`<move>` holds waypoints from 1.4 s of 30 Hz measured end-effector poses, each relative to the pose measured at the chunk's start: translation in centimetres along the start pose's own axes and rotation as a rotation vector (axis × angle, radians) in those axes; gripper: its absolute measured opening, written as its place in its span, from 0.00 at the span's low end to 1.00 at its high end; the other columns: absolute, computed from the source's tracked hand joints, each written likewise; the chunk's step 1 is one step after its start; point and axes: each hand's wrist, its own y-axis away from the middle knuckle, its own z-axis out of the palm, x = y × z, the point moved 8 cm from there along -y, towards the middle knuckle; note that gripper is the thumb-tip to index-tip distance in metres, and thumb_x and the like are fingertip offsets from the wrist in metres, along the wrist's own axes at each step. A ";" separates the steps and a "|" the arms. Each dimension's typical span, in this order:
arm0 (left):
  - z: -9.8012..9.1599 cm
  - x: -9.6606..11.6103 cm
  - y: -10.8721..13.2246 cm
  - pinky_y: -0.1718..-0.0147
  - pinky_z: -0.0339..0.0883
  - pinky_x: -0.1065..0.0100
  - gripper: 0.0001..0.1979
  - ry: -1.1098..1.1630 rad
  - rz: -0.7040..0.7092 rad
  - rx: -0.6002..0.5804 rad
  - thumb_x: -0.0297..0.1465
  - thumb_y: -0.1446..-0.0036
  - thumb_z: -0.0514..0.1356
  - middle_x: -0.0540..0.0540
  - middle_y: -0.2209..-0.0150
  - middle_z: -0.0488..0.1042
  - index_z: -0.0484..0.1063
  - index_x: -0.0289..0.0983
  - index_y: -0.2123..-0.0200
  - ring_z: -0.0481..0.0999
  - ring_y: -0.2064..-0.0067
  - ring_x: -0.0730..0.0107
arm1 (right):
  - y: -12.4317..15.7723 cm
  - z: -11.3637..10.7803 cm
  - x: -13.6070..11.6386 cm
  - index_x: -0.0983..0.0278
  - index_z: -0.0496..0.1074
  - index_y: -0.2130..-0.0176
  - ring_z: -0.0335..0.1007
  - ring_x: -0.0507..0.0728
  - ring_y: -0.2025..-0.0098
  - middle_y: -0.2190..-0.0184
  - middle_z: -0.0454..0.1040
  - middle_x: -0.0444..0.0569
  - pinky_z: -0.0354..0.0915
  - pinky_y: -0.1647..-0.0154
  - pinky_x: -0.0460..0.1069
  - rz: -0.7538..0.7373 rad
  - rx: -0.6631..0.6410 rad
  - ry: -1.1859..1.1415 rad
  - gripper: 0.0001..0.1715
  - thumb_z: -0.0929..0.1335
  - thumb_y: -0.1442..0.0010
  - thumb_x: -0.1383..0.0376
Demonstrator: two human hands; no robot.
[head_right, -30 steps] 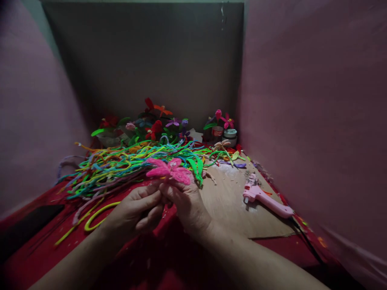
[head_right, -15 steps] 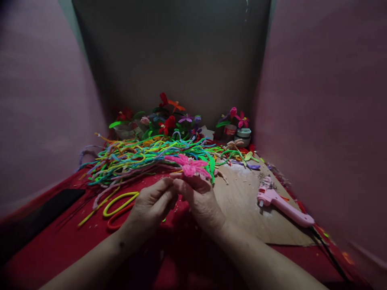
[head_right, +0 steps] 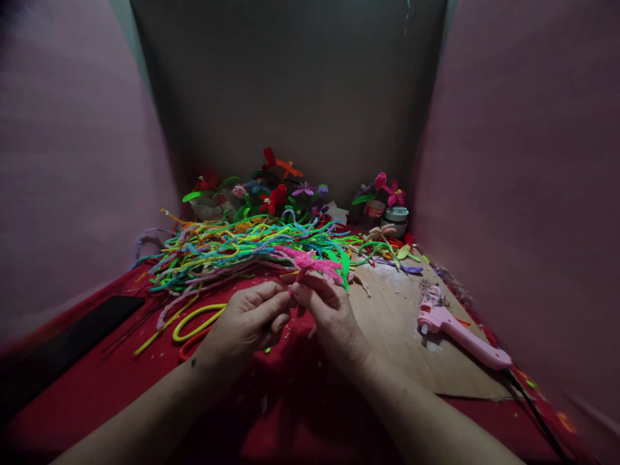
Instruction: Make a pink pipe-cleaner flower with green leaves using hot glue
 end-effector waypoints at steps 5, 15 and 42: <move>0.1 -0.6 -0.2 0.88 0.42 0.79 0.12 0.114 -0.044 -0.086 0.37 0.47 0.56 0.58 0.86 0.58 0.63 0.34 0.76 0.49 0.88 0.87 | -0.1 0.2 0.2 0.63 0.73 0.71 0.61 0.51 0.72 0.76 0.67 0.43 0.61 0.68 0.46 0.029 -0.030 -0.038 0.08 0.67 0.46 0.61; 0.7 -1.2 -0.2 0.90 0.44 0.80 0.09 0.341 -0.145 -0.270 0.35 0.44 0.53 0.59 0.85 0.54 0.63 0.35 0.72 0.42 0.88 0.87 | -0.5 0.6 2.2 0.62 0.74 0.73 0.60 0.52 0.76 0.75 0.71 0.46 0.57 0.76 0.47 0.215 -0.062 -0.318 0.07 0.70 0.54 0.61; -0.5 1.7 0.7 0.76 0.54 0.73 0.10 -0.899 0.501 0.201 0.30 0.42 0.47 0.52 0.80 0.63 0.63 0.36 0.74 0.61 0.79 0.77 | 0.3 -0.1 3.5 0.61 0.71 0.71 0.56 0.48 0.81 0.80 0.66 0.40 0.55 0.80 0.45 0.235 0.056 -0.195 0.08 0.71 0.53 0.60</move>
